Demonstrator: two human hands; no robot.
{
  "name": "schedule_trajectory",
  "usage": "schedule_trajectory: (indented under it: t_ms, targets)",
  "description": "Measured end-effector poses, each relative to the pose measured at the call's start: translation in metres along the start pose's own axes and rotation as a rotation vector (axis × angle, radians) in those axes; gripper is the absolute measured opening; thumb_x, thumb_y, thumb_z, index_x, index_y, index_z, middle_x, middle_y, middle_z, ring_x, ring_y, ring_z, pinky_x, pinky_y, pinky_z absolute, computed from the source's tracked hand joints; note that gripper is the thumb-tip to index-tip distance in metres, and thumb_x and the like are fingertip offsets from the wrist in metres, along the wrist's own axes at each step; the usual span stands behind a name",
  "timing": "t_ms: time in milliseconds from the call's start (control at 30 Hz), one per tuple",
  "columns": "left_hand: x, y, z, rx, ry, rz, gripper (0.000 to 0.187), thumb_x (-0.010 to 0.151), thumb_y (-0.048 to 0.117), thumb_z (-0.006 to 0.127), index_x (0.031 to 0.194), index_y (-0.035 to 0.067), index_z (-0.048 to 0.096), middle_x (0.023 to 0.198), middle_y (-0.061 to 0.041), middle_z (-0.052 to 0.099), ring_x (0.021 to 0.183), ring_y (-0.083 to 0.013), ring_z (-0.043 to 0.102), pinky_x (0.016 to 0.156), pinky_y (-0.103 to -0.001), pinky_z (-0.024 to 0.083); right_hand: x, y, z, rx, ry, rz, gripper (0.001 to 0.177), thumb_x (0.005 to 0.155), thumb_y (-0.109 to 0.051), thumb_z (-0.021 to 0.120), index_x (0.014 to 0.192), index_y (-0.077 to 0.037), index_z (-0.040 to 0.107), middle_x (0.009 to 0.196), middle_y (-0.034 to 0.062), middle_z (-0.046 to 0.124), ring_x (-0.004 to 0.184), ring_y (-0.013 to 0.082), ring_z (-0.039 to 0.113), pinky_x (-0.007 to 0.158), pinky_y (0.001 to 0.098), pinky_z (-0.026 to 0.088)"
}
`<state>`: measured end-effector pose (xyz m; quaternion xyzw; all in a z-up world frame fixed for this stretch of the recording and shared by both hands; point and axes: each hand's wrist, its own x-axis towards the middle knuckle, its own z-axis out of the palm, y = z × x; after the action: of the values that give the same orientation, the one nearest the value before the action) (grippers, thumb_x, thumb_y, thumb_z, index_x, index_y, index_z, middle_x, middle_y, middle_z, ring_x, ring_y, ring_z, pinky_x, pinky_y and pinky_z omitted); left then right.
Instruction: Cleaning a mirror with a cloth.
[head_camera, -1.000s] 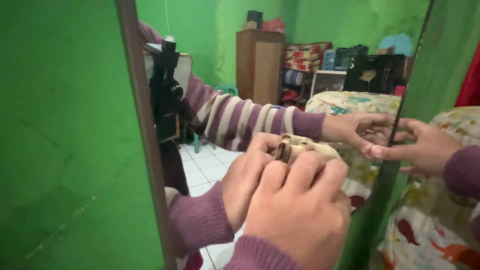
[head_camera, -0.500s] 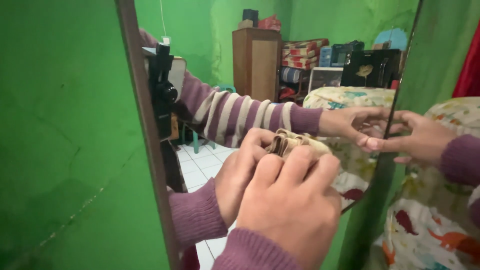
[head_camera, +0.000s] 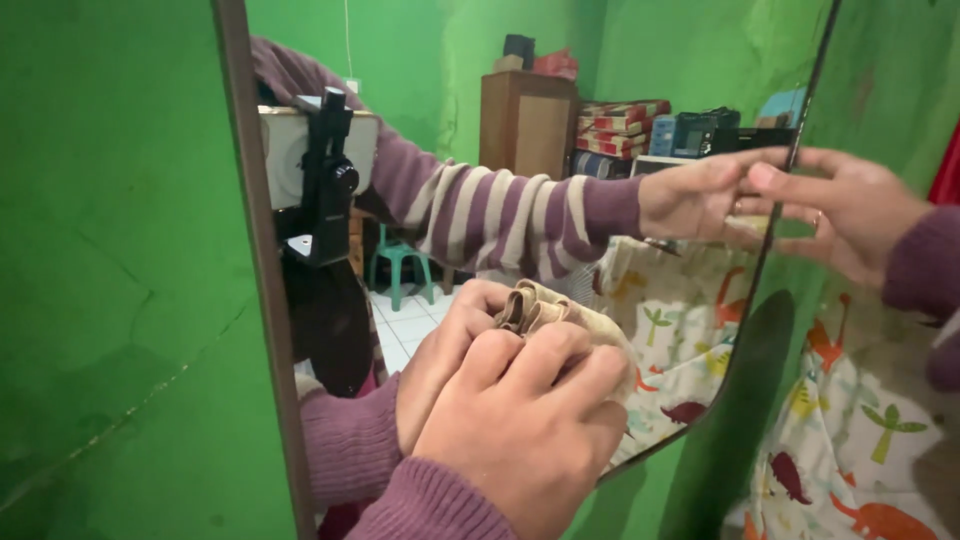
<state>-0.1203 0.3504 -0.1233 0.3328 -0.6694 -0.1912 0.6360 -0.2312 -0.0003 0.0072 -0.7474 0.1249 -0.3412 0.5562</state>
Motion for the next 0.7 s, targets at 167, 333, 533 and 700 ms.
schedule_trajectory:
  t_ms: [167,333,533,700]
  targets:
    - [-0.006,-0.009,-0.006,0.177,0.026,0.035,0.038,0.1,0.006,0.061,0.132,0.006,0.041,0.135,-0.009,0.062,0.122,-0.0185,0.061,0.108,-0.034,0.047,0.017,-0.003,-0.011,-0.087,-0.007,-0.134,0.056,0.088,-0.025,0.072,0.14,-0.012,0.055,0.125,0.0044,0.066,0.114,0.0164,0.063,0.095,0.0462,0.053]
    - [-0.001,-0.02,-0.025,0.326,0.014,0.11,0.037,0.099,0.012,0.06,0.131,0.004,0.042,0.134,-0.011,0.06,0.124,-0.0185,0.057,0.108,-0.034,0.045,0.015,-0.006,-0.008,-0.128,0.064,-0.083,0.06,0.09,-0.026,0.071,0.145,-0.013,0.052,0.129,0.0054,0.066,0.119,0.018,0.063,0.097,0.0494,0.051]
    - [0.001,-0.009,-0.012,0.392,0.018,0.121,0.024,0.1,0.021,0.052,0.12,0.007,0.053,0.127,-0.007,0.06,0.123,-0.017,0.055,0.105,-0.033,0.044,0.022,-0.004,-0.009,-0.164,0.07,-0.074,0.062,0.089,-0.027,0.071,0.145,-0.012,0.051,0.13,0.0053,0.066,0.126,0.0195,0.062,0.1,0.0534,0.049]
    - [0.005,-0.005,0.007,0.929,-0.154,0.17,0.019,0.096,0.022,0.05,0.1,0.009,0.064,0.12,-0.006,0.062,0.117,-0.0183,0.054,0.099,-0.034,0.042,0.015,-0.01,-0.003,-0.193,0.124,-0.027,0.061,0.09,-0.028,0.07,0.146,-0.013,0.052,0.132,0.0071,0.067,0.128,0.0216,0.061,0.103,0.0577,0.048]
